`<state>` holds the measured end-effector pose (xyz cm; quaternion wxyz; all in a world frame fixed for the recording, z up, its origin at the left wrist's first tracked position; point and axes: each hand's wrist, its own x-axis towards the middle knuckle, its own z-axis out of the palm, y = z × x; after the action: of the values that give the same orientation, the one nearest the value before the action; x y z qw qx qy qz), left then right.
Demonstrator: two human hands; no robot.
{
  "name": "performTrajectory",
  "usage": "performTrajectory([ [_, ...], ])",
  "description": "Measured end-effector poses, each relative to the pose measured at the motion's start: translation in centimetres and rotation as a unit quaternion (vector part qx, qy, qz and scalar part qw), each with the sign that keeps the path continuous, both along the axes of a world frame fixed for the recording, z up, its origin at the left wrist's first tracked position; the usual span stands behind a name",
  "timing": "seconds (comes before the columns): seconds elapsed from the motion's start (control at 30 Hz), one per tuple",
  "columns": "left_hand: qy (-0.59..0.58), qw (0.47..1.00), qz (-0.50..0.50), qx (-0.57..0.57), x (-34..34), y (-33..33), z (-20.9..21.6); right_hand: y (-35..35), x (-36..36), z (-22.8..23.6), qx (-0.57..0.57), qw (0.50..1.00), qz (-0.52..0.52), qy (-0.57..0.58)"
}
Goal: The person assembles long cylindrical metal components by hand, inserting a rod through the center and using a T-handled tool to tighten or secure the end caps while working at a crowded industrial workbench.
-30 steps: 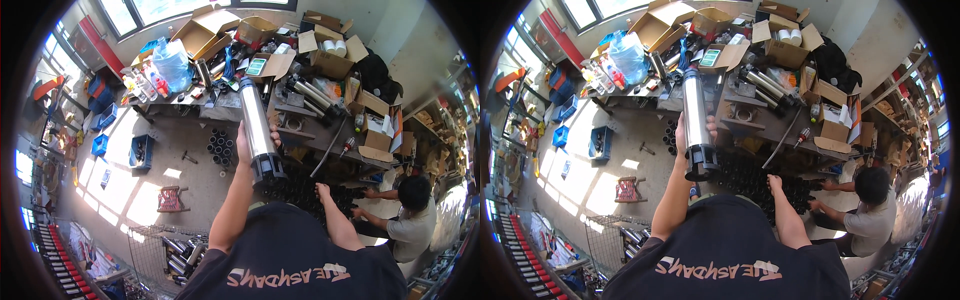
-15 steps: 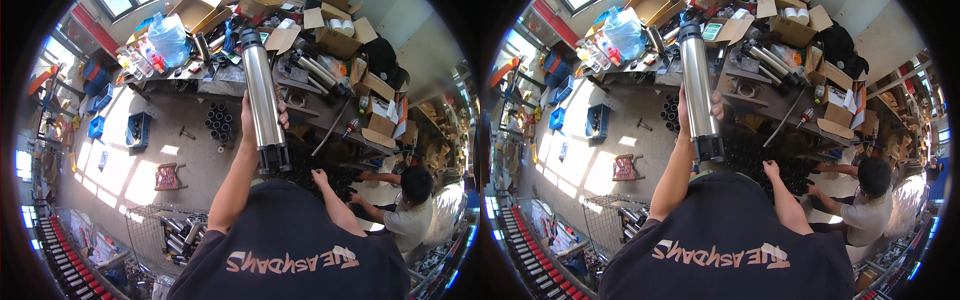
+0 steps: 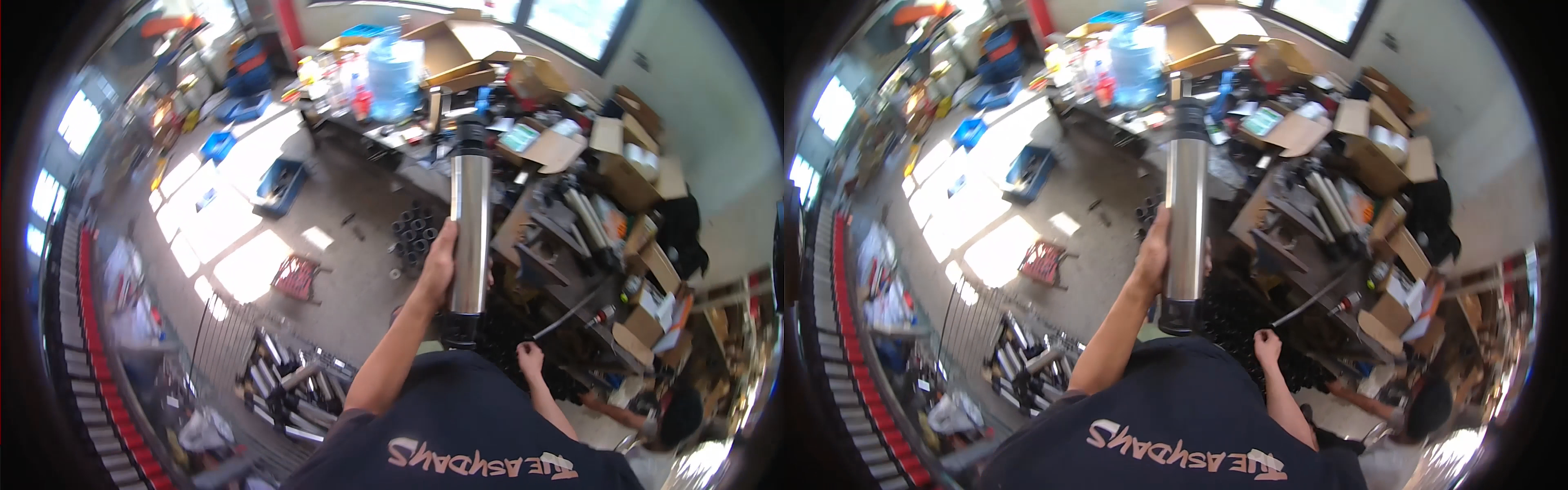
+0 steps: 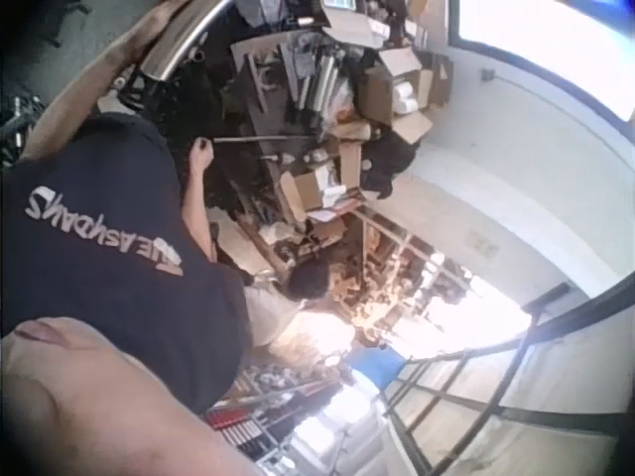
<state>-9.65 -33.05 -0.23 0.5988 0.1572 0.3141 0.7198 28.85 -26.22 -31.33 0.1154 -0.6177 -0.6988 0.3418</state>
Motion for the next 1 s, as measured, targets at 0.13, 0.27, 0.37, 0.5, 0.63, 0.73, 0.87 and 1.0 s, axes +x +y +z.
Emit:
performTrajectory([
  [0.13,0.052,0.992,0.101,-0.055,-2.0,-7.2,-3.6,6.9,-6.6,7.1,0.335,0.939,0.058,0.056],
  [0.27,-0.028,0.946,0.268,-0.181,-1.8,-17.6,-9.1,12.9,-10.6,12.2,0.48,0.86,0.052,-0.163],
  [0.37,-0.148,0.893,0.334,-0.261,0.0,-27.0,-10.5,15.9,-12.9,11.7,0.486,0.841,0.107,-0.213],
  [0.5,-0.236,0.8,0.486,-0.261,1.6,-38.4,-22.2,17.3,-13.4,11.0,0.405,0.873,0.189,-0.194],
  [0.63,-0.218,0.743,0.456,-0.438,-1.3,-49.2,-32.0,17.5,-13.4,10.7,0.366,0.898,0.197,-0.144],
  [0.73,-0.049,0.623,0.415,-0.662,-3.8,-51.5,-34.3,17.4,-14.1,11.0,0.354,0.903,0.205,-0.129],
  [0.87,0.191,0.444,0.197,-0.853,-9.6,-57.8,-38.7,18.4,-13.7,11.3,0.294,0.916,0.214,-0.168],
  [1.0,0.47,0.195,0.219,-0.832,-20.5,-46.2,-32.3,16.7,-14.5,10.5,0.362,0.884,0.189,-0.227],
])
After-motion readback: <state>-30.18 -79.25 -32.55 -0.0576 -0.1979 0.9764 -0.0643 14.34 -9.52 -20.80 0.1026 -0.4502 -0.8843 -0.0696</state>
